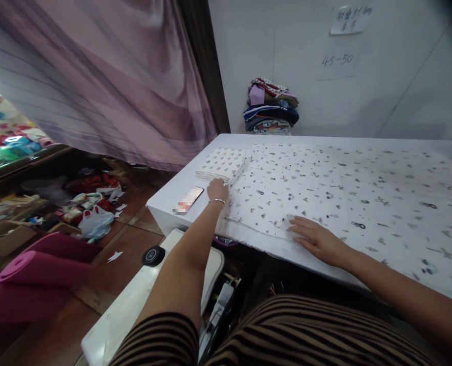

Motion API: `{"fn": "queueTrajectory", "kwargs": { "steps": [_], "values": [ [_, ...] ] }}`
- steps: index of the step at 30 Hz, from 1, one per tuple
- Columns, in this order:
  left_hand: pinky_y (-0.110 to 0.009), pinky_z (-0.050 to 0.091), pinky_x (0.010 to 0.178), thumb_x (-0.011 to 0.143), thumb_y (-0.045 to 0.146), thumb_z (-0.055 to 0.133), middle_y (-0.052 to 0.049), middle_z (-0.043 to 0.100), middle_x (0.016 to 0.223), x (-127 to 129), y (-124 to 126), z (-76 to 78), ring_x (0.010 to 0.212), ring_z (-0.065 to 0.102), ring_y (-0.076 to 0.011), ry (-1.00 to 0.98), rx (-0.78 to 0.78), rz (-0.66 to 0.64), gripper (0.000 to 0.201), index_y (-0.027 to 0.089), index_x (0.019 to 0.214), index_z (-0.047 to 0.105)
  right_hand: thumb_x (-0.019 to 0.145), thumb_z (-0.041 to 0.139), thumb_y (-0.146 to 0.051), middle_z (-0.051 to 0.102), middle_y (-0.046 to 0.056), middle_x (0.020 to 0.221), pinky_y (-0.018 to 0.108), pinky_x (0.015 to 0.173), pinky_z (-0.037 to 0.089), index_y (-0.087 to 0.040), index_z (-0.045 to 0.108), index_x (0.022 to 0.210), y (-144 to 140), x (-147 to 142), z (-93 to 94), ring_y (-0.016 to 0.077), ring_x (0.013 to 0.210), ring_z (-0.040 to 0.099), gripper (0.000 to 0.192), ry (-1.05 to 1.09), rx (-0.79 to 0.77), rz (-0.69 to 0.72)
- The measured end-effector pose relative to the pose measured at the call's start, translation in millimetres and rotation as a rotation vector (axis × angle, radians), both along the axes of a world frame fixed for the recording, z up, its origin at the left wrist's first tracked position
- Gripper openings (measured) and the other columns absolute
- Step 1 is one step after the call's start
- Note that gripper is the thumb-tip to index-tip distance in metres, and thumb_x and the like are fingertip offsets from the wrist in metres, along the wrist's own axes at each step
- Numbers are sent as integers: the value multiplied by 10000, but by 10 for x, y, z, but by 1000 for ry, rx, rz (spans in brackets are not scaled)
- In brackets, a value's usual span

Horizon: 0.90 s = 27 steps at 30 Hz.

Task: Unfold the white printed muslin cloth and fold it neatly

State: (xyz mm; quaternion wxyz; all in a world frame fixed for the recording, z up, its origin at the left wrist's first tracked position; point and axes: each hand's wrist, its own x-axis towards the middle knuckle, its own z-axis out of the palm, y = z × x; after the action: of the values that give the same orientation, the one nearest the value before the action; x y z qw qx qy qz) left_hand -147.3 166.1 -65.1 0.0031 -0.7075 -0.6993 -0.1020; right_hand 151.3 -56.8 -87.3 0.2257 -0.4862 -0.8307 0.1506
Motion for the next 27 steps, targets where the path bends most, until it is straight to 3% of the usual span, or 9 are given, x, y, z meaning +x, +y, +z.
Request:
{"fn": "queueTrajectory", "kwargs": {
  "steps": [6, 12, 18, 27],
  "values": [
    [-344, 382, 881, 876, 263, 410, -106, 586, 1063, 391, 322, 100, 1068, 500, -230, 89, 52, -162, 264, 198, 974, 646, 897, 407, -368, 528, 71, 1307, 462, 1032, 408, -264, 613, 1167, -129, 225, -17, 245, 1252, 439, 356, 33, 31, -130],
    [-401, 344, 902, 848, 271, 465, -139, 559, 1107, 692, 746, -12, 1075, 473, -274, 169, 62, -150, 257, 151, 1010, 624, 901, 434, -306, 520, 67, 1318, 414, 1001, 448, -258, 603, 1180, -160, 179, -65, 228, 1262, 427, 329, 43, 28, -105],
    [-377, 348, 873, 855, 145, 382, -129, 569, 1081, 711, 900, -150, 1047, 486, -250, 206, 71, -123, 264, 153, 981, 614, 885, 453, -206, 559, 90, 1271, 353, 989, 461, -207, 613, 1158, -99, 183, -131, 205, 1233, 463, 317, 82, 129, -72],
    [-340, 392, 799, 859, 238, 399, -125, 558, 1073, 590, 988, -123, 1013, 502, -242, 176, 88, -5, 226, 160, 1004, 554, 884, 472, -218, 603, 83, 1210, 372, 951, 495, -216, 623, 1144, 104, 215, -100, 219, 1202, 496, 301, 65, 175, -45]
  ]
}}
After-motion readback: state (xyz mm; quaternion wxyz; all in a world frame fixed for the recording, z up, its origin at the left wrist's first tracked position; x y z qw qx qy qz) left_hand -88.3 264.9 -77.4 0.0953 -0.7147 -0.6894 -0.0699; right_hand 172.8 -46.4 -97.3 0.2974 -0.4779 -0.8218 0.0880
